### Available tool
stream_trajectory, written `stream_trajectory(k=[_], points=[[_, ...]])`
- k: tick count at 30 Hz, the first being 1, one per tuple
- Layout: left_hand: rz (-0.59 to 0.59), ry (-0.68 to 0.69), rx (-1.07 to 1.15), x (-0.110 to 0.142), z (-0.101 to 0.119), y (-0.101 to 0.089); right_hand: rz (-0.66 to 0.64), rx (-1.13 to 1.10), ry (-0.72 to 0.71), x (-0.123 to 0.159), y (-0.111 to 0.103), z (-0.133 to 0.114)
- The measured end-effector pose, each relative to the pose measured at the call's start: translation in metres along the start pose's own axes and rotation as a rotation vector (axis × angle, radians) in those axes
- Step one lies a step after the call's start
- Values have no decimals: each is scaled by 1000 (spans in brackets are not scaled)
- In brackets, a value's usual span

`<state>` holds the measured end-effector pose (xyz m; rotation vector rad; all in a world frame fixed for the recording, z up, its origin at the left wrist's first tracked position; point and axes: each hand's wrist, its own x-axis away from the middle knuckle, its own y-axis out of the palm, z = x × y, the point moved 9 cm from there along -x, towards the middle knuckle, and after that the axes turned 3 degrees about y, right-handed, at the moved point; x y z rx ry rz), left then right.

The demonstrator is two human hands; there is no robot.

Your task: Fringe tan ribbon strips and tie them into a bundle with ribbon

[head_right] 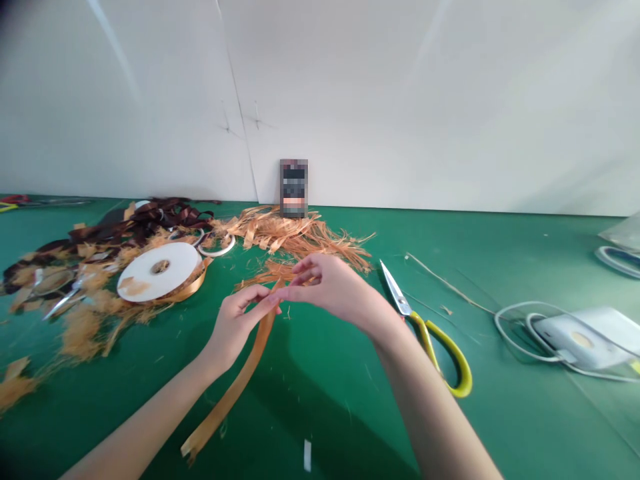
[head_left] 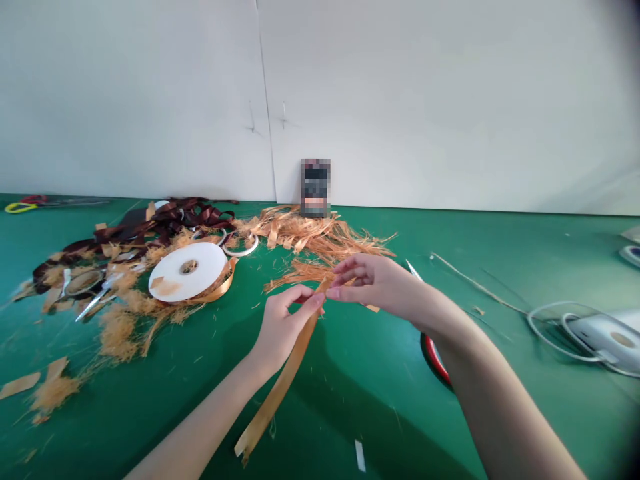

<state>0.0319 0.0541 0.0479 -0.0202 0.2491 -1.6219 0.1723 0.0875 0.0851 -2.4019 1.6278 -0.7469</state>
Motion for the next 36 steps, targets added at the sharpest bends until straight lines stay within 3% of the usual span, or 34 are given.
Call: stream_trajectory(k=[5, 12, 15, 24, 28, 36], points=[[-22, -20, -2, 1, -2, 3, -2, -125, -59, -3, 11, -5], [76, 76, -56, 2, 6, -5, -63, -31, -35, -6, 15, 2], [88, 48, -53, 1, 1, -7, -86, -48, -41, -7, 17, 4], [69, -97, 310, -2, -17, 2, -39, -120, 14, -7, 11, 6], [64, -140, 371, -1, -19, 5, -29, -100, 28, -6, 9, 4], [130, -245, 421, 0, -29, 1, 250, -119, -75, -5, -29, 0]])
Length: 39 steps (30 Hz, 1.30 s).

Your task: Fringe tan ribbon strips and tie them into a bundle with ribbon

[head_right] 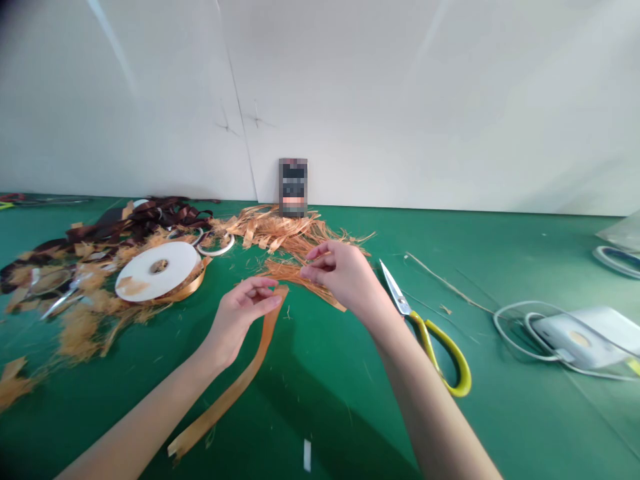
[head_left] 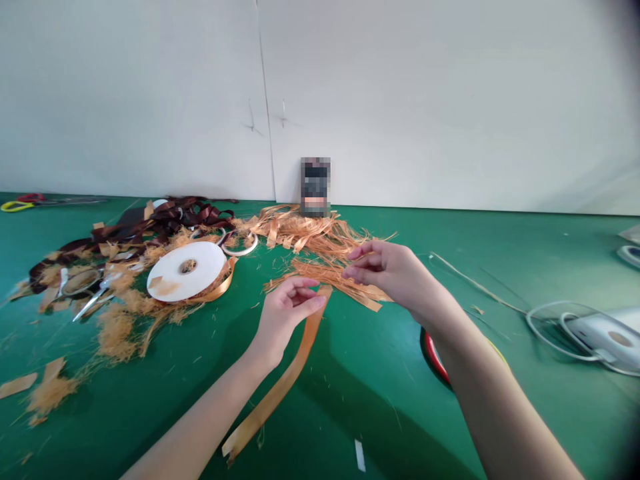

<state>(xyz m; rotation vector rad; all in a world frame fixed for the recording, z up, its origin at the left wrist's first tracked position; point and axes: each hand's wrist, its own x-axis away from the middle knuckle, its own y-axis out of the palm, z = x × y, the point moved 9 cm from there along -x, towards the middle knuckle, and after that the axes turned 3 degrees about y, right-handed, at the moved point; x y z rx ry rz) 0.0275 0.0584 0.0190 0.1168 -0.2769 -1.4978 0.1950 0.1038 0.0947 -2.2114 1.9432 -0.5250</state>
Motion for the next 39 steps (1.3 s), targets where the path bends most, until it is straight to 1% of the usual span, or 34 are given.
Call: stream_trajectory(k=[2, 4, 5, 9, 10, 11, 14, 18, 20, 22, 26, 27, 30, 35, 39], points=[[-5, -17, 17, 0, -1, 1, 25, -8, -27, 0, -3, -2], [-7, -28, 30, 0, -1, 1, -3, 25, -25, 0, 1, -1], [-11, -32, 34, 0, -2, 2, -46, 42, -14, 1, 7, 0], [-41, -18, 19, 1, -1, 5, -311, 25, 10, 7, 39, 5], [-43, -13, 7, 1, 0, 5, -341, 28, 6, 8, 43, 5], [-44, -9, -4, 1, 0, 5, -345, 38, 0, 8, 45, 5], [-44, -10, -27, 2, 1, 6, -263, 62, -18, 4, 37, 5], [-27, -6, -51, 1, 2, 4, -61, 33, -77, -1, 11, -2], [-24, -2, -52, 1, 3, 4, 9, 17, -96, -1, 2, -5], [-23, 1, -46, 0, 3, 4, -9, 18, -88, -1, 4, -4], [-45, -14, -19, 1, 1, 6, -240, 44, -34, 2, 32, 4], [-54, -20, -16, 1, 0, 7, -268, 61, -37, 3, 36, 5], [-67, -20, -23, 1, 0, 7, -241, 106, -54, 1, 35, 5], [-48, -9, -38, 0, 2, 5, -211, 88, -34, 1, 30, 4], [-34, -13, -46, 1, 3, 4, -68, 101, -56, -3, 12, 0]])
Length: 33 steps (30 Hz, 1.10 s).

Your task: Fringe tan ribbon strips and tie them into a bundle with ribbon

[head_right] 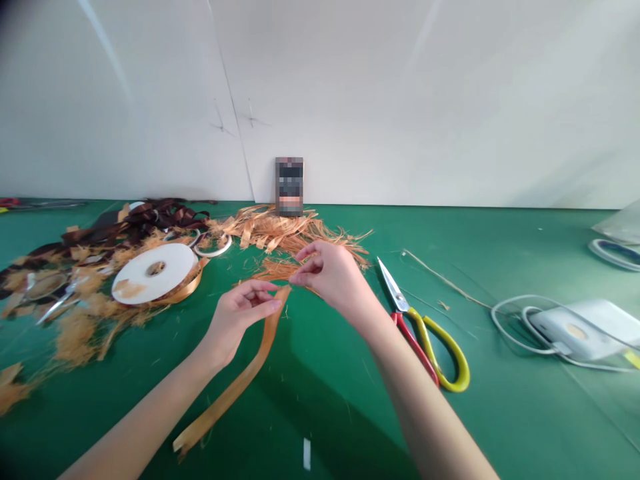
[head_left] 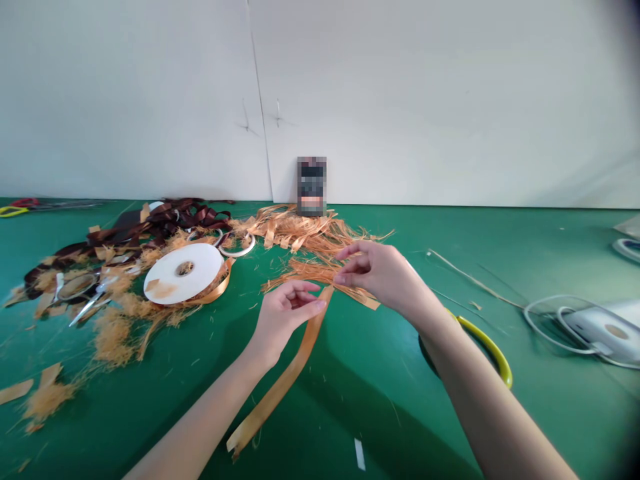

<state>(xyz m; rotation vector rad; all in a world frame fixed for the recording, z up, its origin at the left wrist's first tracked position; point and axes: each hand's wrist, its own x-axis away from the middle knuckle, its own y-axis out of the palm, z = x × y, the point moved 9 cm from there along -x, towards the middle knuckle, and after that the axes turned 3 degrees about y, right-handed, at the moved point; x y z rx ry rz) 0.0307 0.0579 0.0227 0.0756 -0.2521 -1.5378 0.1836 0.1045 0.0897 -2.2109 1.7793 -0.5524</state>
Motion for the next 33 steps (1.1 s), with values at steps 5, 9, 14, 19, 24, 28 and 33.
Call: stream_trajectory(k=[5, 9, 14, 19, 24, 28, 33], points=[[12, 10, 16, -1, 0, -2, 109, -26, -33, 0, -15, -3], [-6, 10, 37, -3, -3, -1, -36, -5, 26, 1, 2, 0], [-10, 13, 36, -2, -3, -1, -204, -24, 73, 2, 21, 6], [1, 6, 32, -2, -1, 0, -108, -47, 41, -2, 10, 7], [-7, -6, 38, -2, -4, 0, -82, -143, 47, -4, 9, 8], [-8, -9, 40, -2, -5, -1, -93, -258, 31, -3, 8, 5], [-8, -9, 44, -3, -5, -1, -213, -539, -76, 1, 9, -6]])
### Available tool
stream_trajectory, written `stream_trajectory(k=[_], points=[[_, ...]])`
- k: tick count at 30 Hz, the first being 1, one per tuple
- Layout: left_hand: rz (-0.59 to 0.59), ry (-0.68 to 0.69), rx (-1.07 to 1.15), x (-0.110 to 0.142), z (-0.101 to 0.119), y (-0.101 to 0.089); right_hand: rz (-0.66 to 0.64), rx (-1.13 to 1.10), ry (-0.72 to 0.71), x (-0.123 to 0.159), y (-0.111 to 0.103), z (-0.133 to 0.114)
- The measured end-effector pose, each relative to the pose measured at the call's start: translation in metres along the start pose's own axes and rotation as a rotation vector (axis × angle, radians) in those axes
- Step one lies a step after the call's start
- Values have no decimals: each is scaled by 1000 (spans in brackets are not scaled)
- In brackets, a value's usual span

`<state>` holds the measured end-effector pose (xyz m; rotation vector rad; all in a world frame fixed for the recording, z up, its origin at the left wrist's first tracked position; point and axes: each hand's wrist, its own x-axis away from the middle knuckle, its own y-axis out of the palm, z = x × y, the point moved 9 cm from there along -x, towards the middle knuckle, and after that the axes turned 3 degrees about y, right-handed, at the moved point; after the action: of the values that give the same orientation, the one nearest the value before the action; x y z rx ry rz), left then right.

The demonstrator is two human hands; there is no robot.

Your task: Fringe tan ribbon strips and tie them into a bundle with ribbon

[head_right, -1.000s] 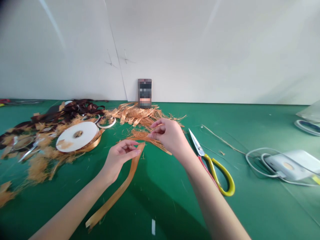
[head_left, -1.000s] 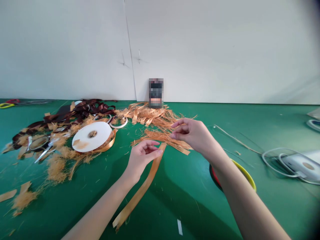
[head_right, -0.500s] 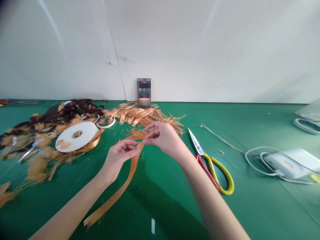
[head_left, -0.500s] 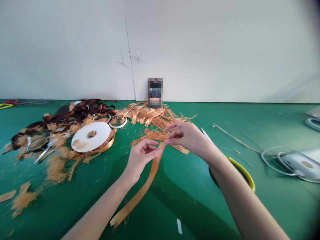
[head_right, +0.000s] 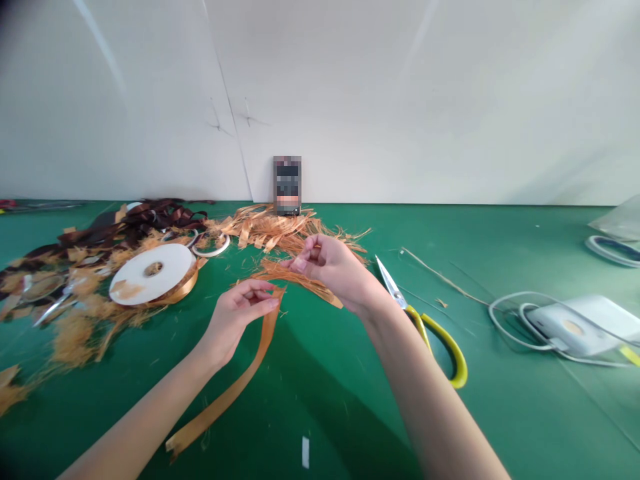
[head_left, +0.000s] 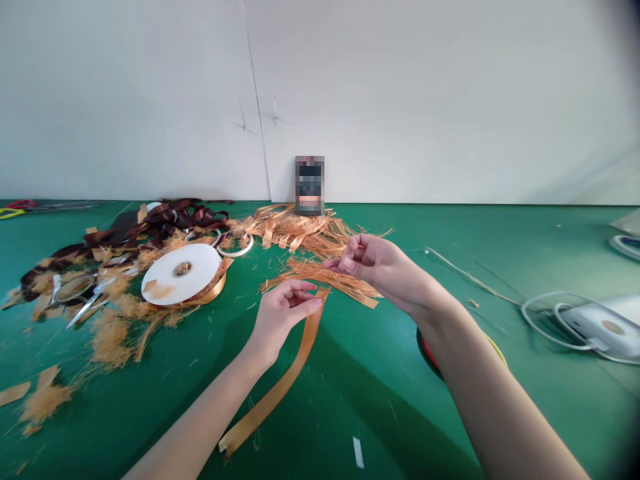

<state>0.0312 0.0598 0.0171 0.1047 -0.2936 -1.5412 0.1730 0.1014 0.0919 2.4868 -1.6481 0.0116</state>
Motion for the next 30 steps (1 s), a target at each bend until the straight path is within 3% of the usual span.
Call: stream_trajectory(k=[3, 6, 21, 26, 30], points=[[-2, 10, 11, 0, 2, 1, -89, -140, -3, 0, 8, -2], [-29, 13, -10, 1, 4, 3, -87, -170, -20, 0, 8, -4], [-120, 94, -239, 4, 7, 10, 179, -77, 37, 7, -38, -15], [-102, 147, -247, 4, 12, 8, 88, 155, 140, 5, -22, -2], [-111, 180, -218, 3, 15, 7, -130, 479, 283, 6, 3, 23]])
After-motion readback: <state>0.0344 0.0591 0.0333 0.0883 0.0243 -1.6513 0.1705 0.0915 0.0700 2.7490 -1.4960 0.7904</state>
